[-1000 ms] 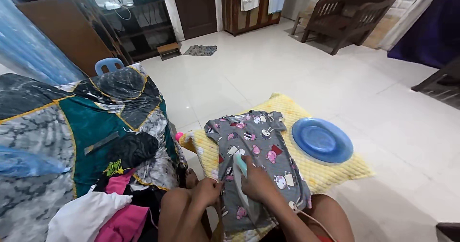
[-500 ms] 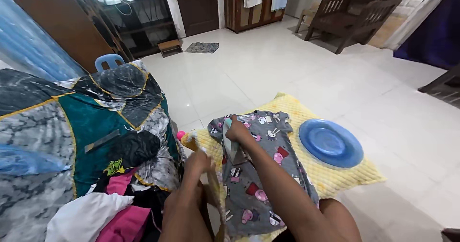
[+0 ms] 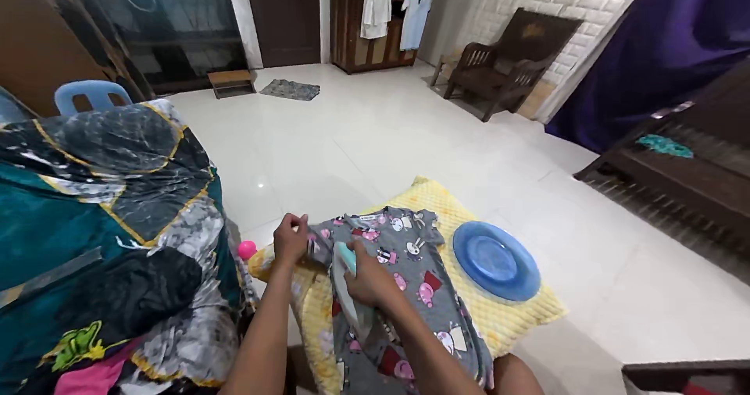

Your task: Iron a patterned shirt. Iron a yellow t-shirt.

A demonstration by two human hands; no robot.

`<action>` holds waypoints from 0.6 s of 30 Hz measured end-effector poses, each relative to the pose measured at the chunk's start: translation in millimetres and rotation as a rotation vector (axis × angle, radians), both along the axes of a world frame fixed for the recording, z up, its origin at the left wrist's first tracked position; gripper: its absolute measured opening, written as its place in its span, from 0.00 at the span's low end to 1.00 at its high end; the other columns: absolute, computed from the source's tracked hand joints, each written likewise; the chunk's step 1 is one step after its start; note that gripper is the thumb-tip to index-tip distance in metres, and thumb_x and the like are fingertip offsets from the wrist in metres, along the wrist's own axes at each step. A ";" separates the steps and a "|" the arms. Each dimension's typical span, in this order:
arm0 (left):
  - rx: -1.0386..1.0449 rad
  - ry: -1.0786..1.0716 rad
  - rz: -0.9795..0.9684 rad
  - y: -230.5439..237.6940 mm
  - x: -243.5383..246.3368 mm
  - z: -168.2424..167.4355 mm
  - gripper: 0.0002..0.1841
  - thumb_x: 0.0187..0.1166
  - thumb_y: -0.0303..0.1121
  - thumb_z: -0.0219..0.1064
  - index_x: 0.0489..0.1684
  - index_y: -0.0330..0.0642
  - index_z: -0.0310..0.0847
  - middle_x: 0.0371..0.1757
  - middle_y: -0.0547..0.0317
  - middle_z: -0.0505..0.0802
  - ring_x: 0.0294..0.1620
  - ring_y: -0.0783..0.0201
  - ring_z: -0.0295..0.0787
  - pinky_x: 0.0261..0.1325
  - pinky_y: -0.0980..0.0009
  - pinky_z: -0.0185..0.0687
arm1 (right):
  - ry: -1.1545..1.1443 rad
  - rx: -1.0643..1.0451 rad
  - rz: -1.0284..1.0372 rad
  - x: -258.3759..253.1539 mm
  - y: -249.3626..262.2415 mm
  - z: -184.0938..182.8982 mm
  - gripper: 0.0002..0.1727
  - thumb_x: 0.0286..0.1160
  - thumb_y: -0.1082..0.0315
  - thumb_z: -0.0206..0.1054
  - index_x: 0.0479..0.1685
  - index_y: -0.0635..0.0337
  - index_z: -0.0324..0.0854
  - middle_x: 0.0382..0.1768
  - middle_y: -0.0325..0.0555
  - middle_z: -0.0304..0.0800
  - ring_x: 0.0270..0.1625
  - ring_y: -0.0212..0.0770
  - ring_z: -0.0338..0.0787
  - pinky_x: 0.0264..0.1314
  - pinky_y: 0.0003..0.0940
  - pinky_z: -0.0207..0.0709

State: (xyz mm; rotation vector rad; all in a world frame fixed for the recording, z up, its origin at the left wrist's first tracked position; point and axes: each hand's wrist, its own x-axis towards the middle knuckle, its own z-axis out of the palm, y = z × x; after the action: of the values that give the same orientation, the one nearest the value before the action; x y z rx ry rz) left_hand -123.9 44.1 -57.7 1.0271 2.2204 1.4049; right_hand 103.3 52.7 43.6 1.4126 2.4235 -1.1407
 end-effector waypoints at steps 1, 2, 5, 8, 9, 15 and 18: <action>0.018 0.001 0.061 -1.6 -2.6 4.1 0.22 0.89 0.46 0.59 0.53 0.31 0.82 0.40 0.44 0.93 0.43 0.50 0.93 0.54 0.47 0.88 | -0.007 -0.003 -0.008 -3.8 0.2 3.1 0.45 0.72 0.63 0.70 0.92 0.40 0.52 0.53 0.58 0.91 0.50 0.58 0.94 0.52 0.62 0.87; -0.015 0.002 0.098 -4.9 -5.4 7.3 0.23 0.90 0.48 0.58 0.54 0.30 0.81 0.38 0.42 0.91 0.40 0.47 0.92 0.51 0.45 0.87 | -0.016 0.001 -0.019 -8.8 0.7 5.5 0.47 0.70 0.64 0.71 0.93 0.41 0.52 0.53 0.59 0.91 0.51 0.59 0.94 0.52 0.63 0.87; -0.263 -0.009 0.053 -17.1 -16.8 6.1 0.31 0.87 0.59 0.56 0.64 0.35 0.81 0.45 0.37 0.93 0.48 0.39 0.92 0.55 0.36 0.84 | -0.030 0.043 -0.022 -29.4 9.9 5.4 0.51 0.62 0.67 0.74 0.92 0.44 0.52 0.53 0.59 0.91 0.53 0.60 0.94 0.53 0.64 0.87; -0.458 -0.007 -0.137 -22.4 -18.8 5.5 0.39 0.83 0.70 0.52 0.66 0.41 0.84 0.56 0.38 0.93 0.61 0.38 0.90 0.65 0.32 0.79 | 0.039 0.035 0.027 -50.9 40.4 -2.1 0.49 0.63 0.68 0.74 0.91 0.47 0.54 0.58 0.62 0.89 0.57 0.62 0.93 0.57 0.66 0.86; -0.473 0.024 -0.199 -23.2 -17.2 6.4 0.37 0.83 0.69 0.54 0.63 0.42 0.86 0.56 0.41 0.93 0.61 0.40 0.90 0.65 0.33 0.79 | 0.066 0.019 0.044 -57.5 51.4 -5.0 0.48 0.65 0.68 0.74 0.91 0.47 0.54 0.59 0.63 0.89 0.56 0.62 0.93 0.56 0.65 0.86; -0.471 0.110 -0.030 -36.0 17.5 7.9 0.20 0.87 0.51 0.60 0.57 0.44 0.86 0.48 0.44 0.95 0.53 0.41 0.93 0.55 0.35 0.83 | 0.056 0.020 0.066 -65.2 57.4 -8.1 0.49 0.63 0.67 0.75 0.91 0.47 0.54 0.60 0.63 0.88 0.57 0.62 0.93 0.56 0.66 0.86; -0.492 0.154 0.044 -39.1 23.3 3.9 0.21 0.89 0.53 0.57 0.60 0.45 0.84 0.45 0.43 0.95 0.51 0.40 0.94 0.52 0.36 0.84 | 0.003 0.020 0.042 -43.2 28.3 -0.3 0.54 0.61 0.66 0.76 0.94 0.45 0.49 0.57 0.62 0.90 0.55 0.62 0.93 0.55 0.65 0.86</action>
State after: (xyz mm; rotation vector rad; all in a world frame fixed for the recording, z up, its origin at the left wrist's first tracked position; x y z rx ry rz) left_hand -100.6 5.0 -53.7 0.9344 2.5276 0.7447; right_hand 60.2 81.0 43.3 1.3591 2.4616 -1.1132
